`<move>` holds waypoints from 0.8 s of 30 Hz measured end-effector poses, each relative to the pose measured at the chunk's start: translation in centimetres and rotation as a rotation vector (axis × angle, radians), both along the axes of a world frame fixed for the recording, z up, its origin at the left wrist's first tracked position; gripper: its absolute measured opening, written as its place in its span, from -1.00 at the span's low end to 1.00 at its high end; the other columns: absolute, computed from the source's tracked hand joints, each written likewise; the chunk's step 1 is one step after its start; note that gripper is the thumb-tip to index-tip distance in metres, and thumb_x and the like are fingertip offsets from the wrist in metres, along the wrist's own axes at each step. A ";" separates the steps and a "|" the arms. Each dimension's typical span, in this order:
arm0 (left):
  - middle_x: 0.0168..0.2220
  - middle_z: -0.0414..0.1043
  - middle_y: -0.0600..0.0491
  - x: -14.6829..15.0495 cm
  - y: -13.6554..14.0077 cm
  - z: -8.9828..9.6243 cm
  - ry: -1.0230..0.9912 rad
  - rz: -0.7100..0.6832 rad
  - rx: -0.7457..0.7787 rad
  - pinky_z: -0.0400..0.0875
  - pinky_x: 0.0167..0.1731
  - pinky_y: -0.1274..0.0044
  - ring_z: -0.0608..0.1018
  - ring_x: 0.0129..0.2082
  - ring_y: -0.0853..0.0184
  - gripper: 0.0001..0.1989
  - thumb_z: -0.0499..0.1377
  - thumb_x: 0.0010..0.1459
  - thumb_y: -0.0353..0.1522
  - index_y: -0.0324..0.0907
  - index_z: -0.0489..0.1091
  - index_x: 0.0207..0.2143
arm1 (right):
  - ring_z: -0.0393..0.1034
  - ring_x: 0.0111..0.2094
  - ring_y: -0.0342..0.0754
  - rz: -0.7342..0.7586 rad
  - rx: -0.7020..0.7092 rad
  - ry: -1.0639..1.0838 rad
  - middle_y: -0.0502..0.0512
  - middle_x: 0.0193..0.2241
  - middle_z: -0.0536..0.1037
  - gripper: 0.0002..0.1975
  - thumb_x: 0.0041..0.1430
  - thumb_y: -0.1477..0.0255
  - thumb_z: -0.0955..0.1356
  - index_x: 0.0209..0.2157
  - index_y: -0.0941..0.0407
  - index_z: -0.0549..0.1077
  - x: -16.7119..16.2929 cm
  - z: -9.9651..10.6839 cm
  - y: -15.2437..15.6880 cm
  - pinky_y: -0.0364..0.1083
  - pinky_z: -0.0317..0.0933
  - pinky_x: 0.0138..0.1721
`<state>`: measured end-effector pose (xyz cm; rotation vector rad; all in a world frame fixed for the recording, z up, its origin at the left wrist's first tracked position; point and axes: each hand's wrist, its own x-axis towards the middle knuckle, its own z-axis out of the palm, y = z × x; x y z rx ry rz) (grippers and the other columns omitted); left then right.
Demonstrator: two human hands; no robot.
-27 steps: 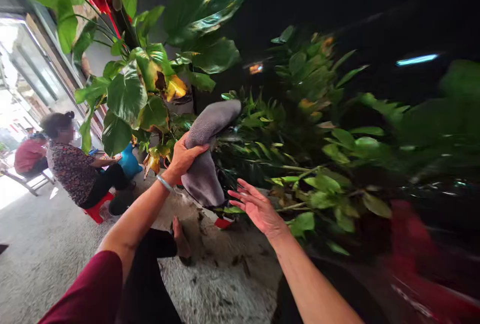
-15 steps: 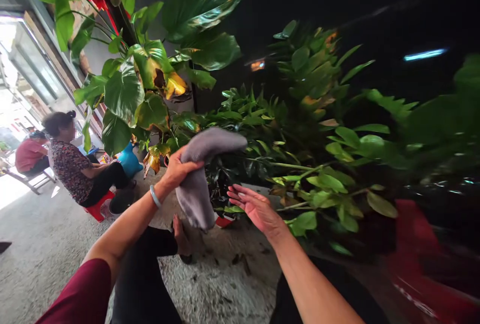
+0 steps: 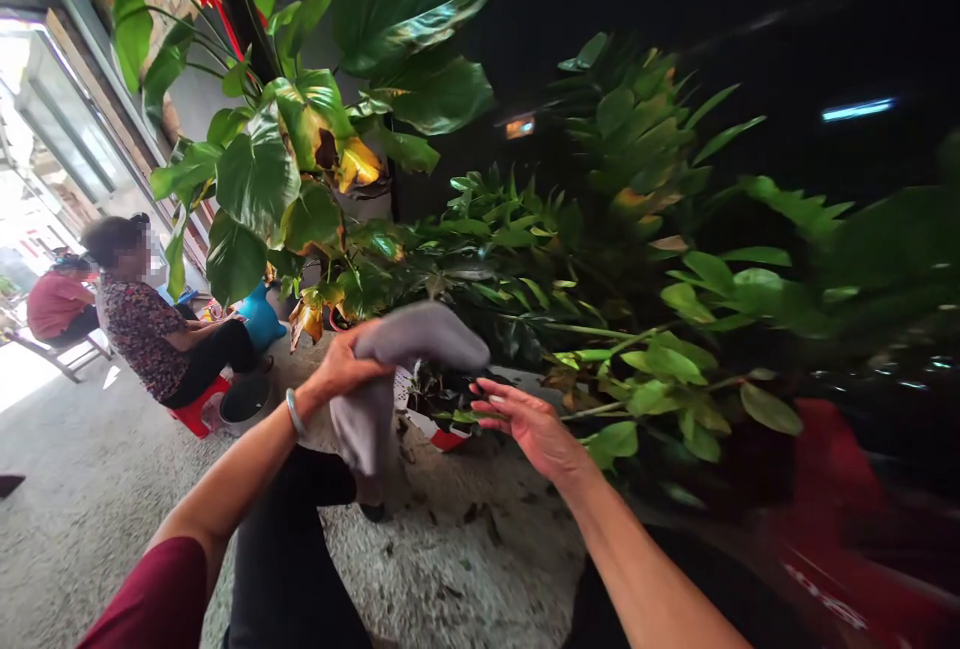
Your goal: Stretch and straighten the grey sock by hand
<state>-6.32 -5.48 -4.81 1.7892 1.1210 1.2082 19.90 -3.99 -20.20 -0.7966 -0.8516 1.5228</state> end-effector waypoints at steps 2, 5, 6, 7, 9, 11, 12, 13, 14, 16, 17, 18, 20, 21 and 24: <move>-0.20 0.56 0.04 -0.4 2.1 1.6 -0.106 0.198 0.097 0.46 -0.14 0.45 0.56 -0.23 0.26 -0.47 0.36 -0.13 -0.34 -0.17 0.50 -0.02 | 0.59 -0.30 0.05 -0.014 -0.018 0.012 0.13 -0.20 0.67 -0.69 -0.17 0.36 0.52 -0.27 0.04 0.64 0.0 0.3 -0.2 -0.05 0.44 -0.38; -0.24 0.56 0.05 -0.5 3.9 0.8 -0.075 0.358 0.109 0.45 -0.20 0.49 0.54 -0.27 0.30 -0.52 0.33 -0.10 -0.34 -0.20 0.50 -0.05 | 0.59 -0.31 0.05 -0.027 -0.020 0.047 0.13 -0.19 0.67 -0.70 -0.15 0.38 0.50 -0.26 0.03 0.64 -0.2 0.5 -0.3 -0.05 0.45 -0.39; -0.27 0.56 0.05 -0.5 3.7 -0.4 -0.028 0.341 0.053 0.44 -0.24 0.50 0.53 -0.29 0.29 -0.52 0.34 -0.14 -0.36 -0.21 0.52 -0.08 | 0.59 -0.31 0.05 -0.032 -0.018 0.045 0.12 -0.20 0.67 -0.71 -0.14 0.38 0.49 -0.27 0.03 0.64 -0.3 0.5 -0.3 -0.05 0.45 -0.40; -0.31 0.56 0.06 -0.6 3.2 -1.8 0.025 0.291 -0.023 0.44 -0.27 0.50 0.53 -0.32 0.28 -0.54 0.35 -0.18 -0.39 -0.21 0.54 -0.12 | 0.60 -0.32 0.05 -0.040 -0.018 0.036 0.12 -0.20 0.68 -0.73 -0.12 0.38 0.48 -0.27 0.02 0.64 -0.3 0.4 -0.3 -0.05 0.45 -0.42; -0.35 0.57 0.06 -1.0 1.5 -4.5 0.109 0.164 -0.160 0.43 -0.32 0.48 0.53 -0.34 0.25 -0.56 0.37 -0.25 -0.42 -0.19 0.57 -0.19 | 0.60 -0.34 0.05 -0.063 -0.027 0.022 0.12 -0.24 0.68 -0.77 -0.09 0.38 0.46 -0.30 0.01 0.64 -0.1 0.1 -0.2 -0.05 0.45 -0.44; -0.36 0.58 0.05 -1.8 -0.2 -5.6 0.089 0.115 -0.214 0.44 -0.31 0.46 0.54 -0.35 0.23 -0.59 0.38 -0.23 -0.39 -0.19 0.58 -0.20 | 0.60 -0.37 0.04 -0.094 -0.045 0.029 0.11 -0.28 0.69 -0.82 -0.08 0.38 0.45 -0.34 0.00 0.64 0.4 -0.3 0.0 -0.06 0.45 -0.46; -0.34 0.58 0.05 -2.3 -0.7 -5.4 0.047 0.119 -0.206 0.45 -0.28 0.45 0.55 -0.34 0.22 -0.58 0.37 -0.21 -0.37 -0.19 0.57 -0.18 | 0.59 -0.38 0.03 -0.107 -0.056 0.038 0.11 -0.30 0.69 -0.83 -0.09 0.38 0.45 -0.36 0.00 0.64 0.6 -0.5 0.0 -0.07 0.44 -0.46; -0.31 0.58 0.04 -2.7 -0.9 -4.5 0.002 0.141 -0.179 0.45 -0.25 0.45 0.55 -0.31 0.22 -0.56 0.37 -0.19 -0.34 -0.19 0.56 -0.15 | 0.59 -0.39 0.02 -0.116 -0.066 0.048 0.11 -0.31 0.69 -0.84 -0.09 0.38 0.45 -0.37 0.01 0.64 0.8 -0.6 0.1 -0.07 0.44 -0.47; -0.28 0.58 0.04 -3.0 -0.7 -3.3 -0.044 0.182 -0.127 0.45 -0.20 0.44 0.56 -0.27 0.21 -0.53 0.37 -0.17 -0.32 -0.20 0.54 -0.12 | 0.59 -0.39 0.02 -0.122 -0.075 0.056 0.11 -0.31 0.69 -0.84 -0.10 0.38 0.45 -0.38 0.01 0.64 0.9 -0.7 0.2 -0.08 0.44 -0.47; -0.22 0.57 0.02 -3.4 0.6 -0.2 -0.090 0.311 0.027 0.44 -0.13 0.45 0.56 -0.19 0.20 -0.51 0.37 -0.15 -0.30 -0.20 0.52 -0.09 | 0.58 -0.40 0.01 -0.123 -0.085 0.062 0.11 -0.31 0.69 -0.84 -0.11 0.38 0.46 -0.38 0.01 0.64 0.8 -0.7 0.3 -0.09 0.43 -0.48; -0.19 0.57 0.02 -3.4 1.5 1.2 -0.114 0.371 0.104 0.44 -0.11 0.45 0.56 -0.16 0.21 -0.51 0.37 -0.14 -0.29 -0.17 0.51 -0.08 | 0.58 -0.40 0.01 -0.120 -0.083 0.062 0.10 -0.30 0.69 -0.83 -0.11 0.38 0.46 -0.38 0.01 0.64 0.6 -0.6 0.4 -0.09 0.43 -0.48; -0.18 0.57 0.03 -3.2 2.4 2.1 -0.128 0.416 0.154 0.44 -0.12 0.46 0.56 -0.16 0.22 -0.51 0.37 -0.12 -0.28 -0.16 0.50 -0.08 | 0.58 -0.39 0.01 -0.115 -0.075 0.063 0.10 -0.28 0.69 -0.82 -0.11 0.38 0.46 -0.37 0.01 0.64 0.3 -0.4 0.3 -0.09 0.43 -0.48; -0.19 0.56 0.03 -2.5 3.6 2.3 -0.122 0.457 0.185 0.46 -0.15 0.47 0.55 -0.19 0.25 -0.53 0.36 -0.11 -0.29 -0.14 0.50 -0.08 | 0.58 -0.37 0.01 -0.098 -0.053 0.066 0.10 -0.25 0.68 -0.79 -0.11 0.38 0.46 -0.34 0.01 0.65 -0.4 -0.2 0.2 -0.09 0.43 -0.47; -0.22 0.56 0.04 -2.1 3.8 1.5 -0.093 0.447 0.157 0.46 -0.19 0.47 0.55 -0.22 0.26 -0.54 0.35 -0.12 -0.30 -0.14 0.50 -0.09 | 0.58 -0.36 0.01 -0.088 -0.043 0.067 0.09 -0.24 0.68 -0.77 -0.11 0.38 0.46 -0.32 0.01 0.65 -0.7 -0.1 0.1 -0.09 0.43 -0.46; -0.35 0.55 0.09 -1.2 1.9 -3.2 0.081 0.271 -0.065 0.46 -0.32 0.46 0.53 -0.33 0.26 -0.63 0.36 -0.20 -0.35 -0.13 0.55 -0.22 | 0.58 -0.35 0.02 -0.083 -0.032 0.055 0.09 -0.23 0.68 -0.76 -0.09 0.38 0.45 -0.29 0.01 0.65 -0.8 -0.1 -0.1 -0.08 0.43 -0.45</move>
